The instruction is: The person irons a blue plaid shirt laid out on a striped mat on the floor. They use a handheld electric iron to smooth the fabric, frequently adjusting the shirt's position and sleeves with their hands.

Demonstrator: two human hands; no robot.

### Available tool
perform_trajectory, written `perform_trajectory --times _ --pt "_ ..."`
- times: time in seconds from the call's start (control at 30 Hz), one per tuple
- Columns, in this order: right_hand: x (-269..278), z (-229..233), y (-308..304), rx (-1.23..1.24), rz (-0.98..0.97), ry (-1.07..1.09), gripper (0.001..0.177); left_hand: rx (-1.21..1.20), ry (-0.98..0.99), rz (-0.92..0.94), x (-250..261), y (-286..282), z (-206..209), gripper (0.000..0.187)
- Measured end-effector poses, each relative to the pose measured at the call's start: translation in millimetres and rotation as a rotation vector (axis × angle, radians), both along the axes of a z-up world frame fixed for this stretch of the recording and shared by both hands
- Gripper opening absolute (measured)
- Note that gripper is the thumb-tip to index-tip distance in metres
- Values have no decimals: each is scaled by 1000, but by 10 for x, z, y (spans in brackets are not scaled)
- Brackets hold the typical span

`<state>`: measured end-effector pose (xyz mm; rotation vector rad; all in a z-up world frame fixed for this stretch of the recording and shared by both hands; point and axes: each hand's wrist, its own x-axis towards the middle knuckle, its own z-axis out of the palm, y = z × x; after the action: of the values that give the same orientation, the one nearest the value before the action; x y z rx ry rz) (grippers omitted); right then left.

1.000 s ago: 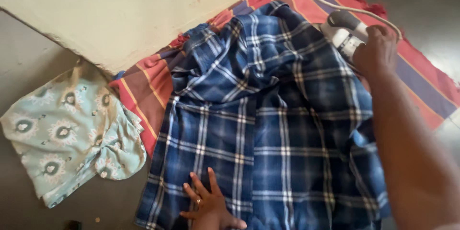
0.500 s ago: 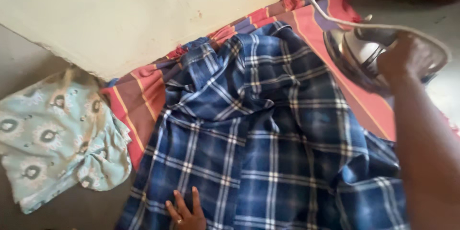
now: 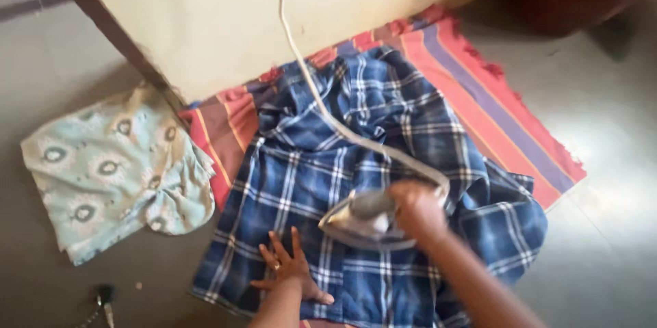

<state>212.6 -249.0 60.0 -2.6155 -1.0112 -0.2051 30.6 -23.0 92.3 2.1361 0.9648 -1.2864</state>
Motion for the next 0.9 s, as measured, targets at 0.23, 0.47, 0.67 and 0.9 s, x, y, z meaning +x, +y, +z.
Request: perform_trajectory --times 0.23,0.47,0.67,0.9 --pt "-1229 440 179 -90 -275 220 53 72 -184 -16 -319 106 -207 175" --pt "-1220 643 260 -159 -401 586 72 31 -24 132 -304 162 -35 177" --pt "-815 135 457 -39 -742 522 73 0 96 103 -170 190 -49 179" --pt "298 -190 717 145 -818 503 89 -1 110 73 -170 196 -77 179"
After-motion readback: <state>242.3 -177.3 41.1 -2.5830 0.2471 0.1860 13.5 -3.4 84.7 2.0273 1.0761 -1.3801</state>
